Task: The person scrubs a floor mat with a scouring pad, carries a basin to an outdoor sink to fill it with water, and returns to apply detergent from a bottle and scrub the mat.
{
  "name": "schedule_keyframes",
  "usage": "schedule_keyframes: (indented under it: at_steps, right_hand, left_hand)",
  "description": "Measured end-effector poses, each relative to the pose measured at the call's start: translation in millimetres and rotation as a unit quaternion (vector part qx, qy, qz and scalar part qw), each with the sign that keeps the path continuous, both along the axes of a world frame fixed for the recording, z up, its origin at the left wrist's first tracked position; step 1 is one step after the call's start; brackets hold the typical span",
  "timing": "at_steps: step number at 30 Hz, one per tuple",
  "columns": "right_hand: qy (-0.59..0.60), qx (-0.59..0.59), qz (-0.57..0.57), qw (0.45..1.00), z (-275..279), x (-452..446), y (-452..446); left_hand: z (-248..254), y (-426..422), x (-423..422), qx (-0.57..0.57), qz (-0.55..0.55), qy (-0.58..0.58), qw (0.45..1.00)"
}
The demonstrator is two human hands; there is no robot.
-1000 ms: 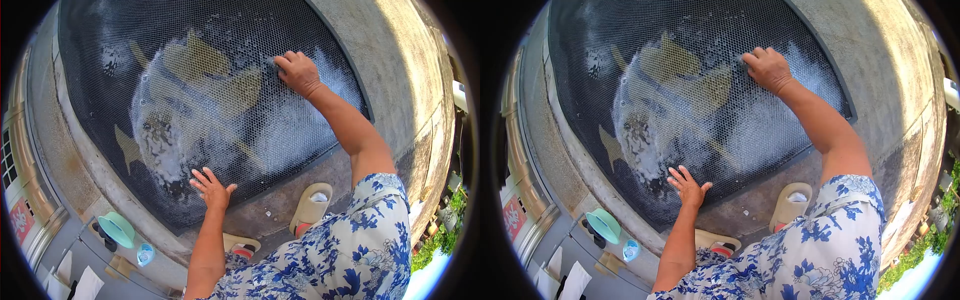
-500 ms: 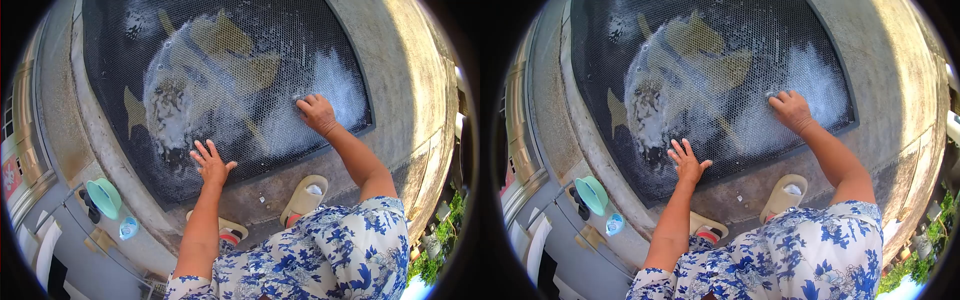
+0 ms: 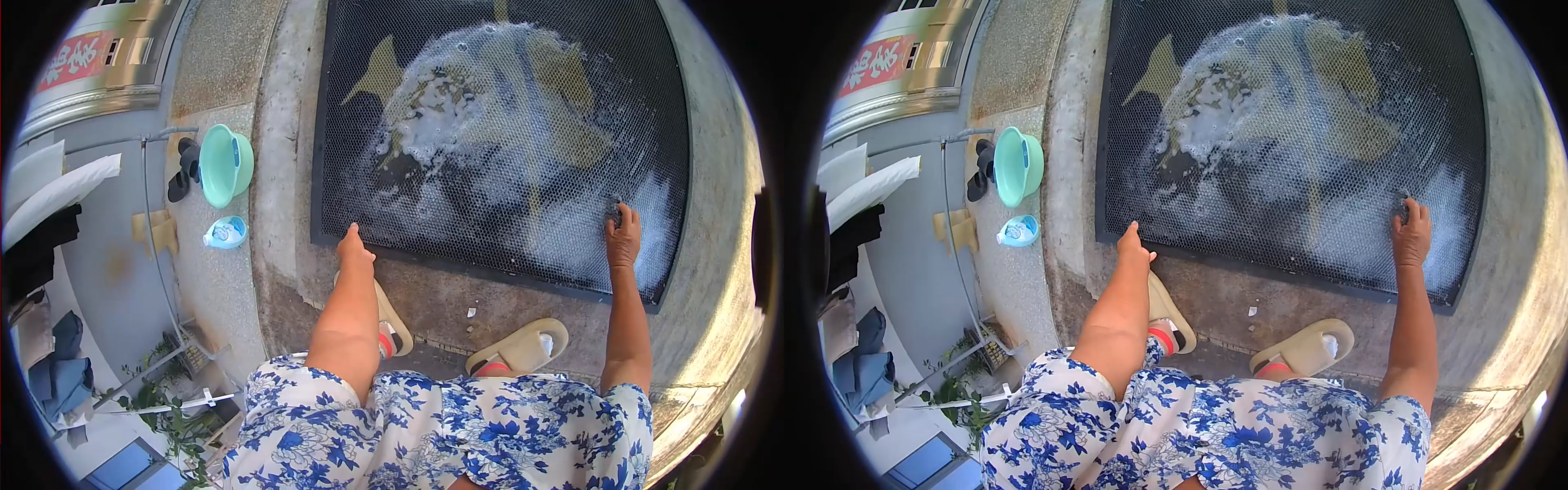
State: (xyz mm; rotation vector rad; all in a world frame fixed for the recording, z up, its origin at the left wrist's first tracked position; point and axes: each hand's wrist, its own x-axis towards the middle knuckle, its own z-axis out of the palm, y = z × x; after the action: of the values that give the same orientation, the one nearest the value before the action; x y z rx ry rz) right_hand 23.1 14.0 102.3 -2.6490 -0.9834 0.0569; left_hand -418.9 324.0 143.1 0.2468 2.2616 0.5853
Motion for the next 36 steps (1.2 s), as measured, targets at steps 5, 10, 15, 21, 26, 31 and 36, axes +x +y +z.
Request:
schedule_keyframes:
  at_steps: [5,10,15,21,26,31,36]
  right_hand:
    - [-0.004,-0.017,-0.001,1.000,-7,1,-1]
    - [-0.012,-0.034,-0.017,0.999,-7,1,0]
    - [-0.023,-0.023,-0.011,0.999,-9,0,2]
    - [-0.032,-0.027,-0.024,0.999,-10,-4,5]
    - [-0.045,-0.004,-0.042,0.998,-11,-5,6]
    - [-0.035,0.012,-0.050,0.998,-8,-9,6]
    - [-0.027,0.028,-0.050,0.998,-7,-10,7]
  left_hand:
    - [-12,9,-35,-0.016,0.076,-0.070,0.995]
    - [-21,9,-39,0.065,0.098,-0.092,0.989]
    - [-16,9,-58,0.134,0.122,-0.251,0.951]
    - [-4,3,-71,0.201,0.012,-0.337,0.920]
    - [59,-3,-31,0.311,-0.035,-0.314,0.897]
    - [163,-19,37,0.366,-0.145,-0.285,0.874]
    - [242,-41,87,0.412,-0.237,-0.226,0.851]
